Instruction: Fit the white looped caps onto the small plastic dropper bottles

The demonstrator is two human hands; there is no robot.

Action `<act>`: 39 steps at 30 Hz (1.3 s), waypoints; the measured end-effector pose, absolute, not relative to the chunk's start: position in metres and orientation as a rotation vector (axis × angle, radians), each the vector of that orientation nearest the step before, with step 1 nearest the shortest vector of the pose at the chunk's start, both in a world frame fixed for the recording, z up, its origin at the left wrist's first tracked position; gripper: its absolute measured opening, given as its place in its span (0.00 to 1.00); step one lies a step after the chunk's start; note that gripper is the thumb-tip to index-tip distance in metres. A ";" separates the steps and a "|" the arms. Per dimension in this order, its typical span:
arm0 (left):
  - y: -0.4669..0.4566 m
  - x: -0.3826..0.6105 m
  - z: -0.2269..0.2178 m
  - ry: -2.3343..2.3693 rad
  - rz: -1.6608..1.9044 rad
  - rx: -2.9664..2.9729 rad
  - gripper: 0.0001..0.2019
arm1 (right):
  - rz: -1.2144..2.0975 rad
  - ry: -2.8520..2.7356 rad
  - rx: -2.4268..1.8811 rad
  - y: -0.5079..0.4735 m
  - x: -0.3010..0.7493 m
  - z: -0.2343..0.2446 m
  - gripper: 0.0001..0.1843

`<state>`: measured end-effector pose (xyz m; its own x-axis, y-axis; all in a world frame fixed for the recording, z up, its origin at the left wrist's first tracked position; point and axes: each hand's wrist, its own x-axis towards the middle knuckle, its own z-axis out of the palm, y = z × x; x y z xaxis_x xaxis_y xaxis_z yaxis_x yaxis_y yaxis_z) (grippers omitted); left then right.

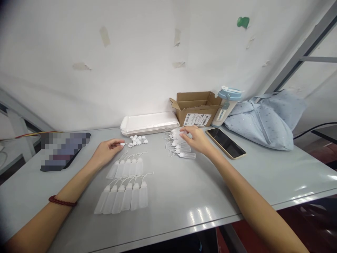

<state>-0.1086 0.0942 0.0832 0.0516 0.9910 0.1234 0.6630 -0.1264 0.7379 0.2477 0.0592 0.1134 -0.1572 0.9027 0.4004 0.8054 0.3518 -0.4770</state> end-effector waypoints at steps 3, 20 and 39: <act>0.093 -0.109 0.085 1.645 0.851 1.831 0.21 | 0.175 -2.035 -1.492 0.061 0.251 0.112 0.15; 0.090 -0.106 0.087 1.635 0.875 1.811 0.17 | 0.088 -2.236 -1.475 0.054 0.247 0.113 0.13; 0.092 -0.107 0.084 1.644 0.863 1.808 0.18 | 0.557 -2.410 -1.541 0.023 0.233 0.152 0.08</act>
<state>-0.1072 0.0922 0.0837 0.0492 0.9939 0.0987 0.6454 -0.1071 0.7563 0.2325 0.0229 0.1518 -0.4220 0.9065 -0.0131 0.8203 0.3756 -0.4314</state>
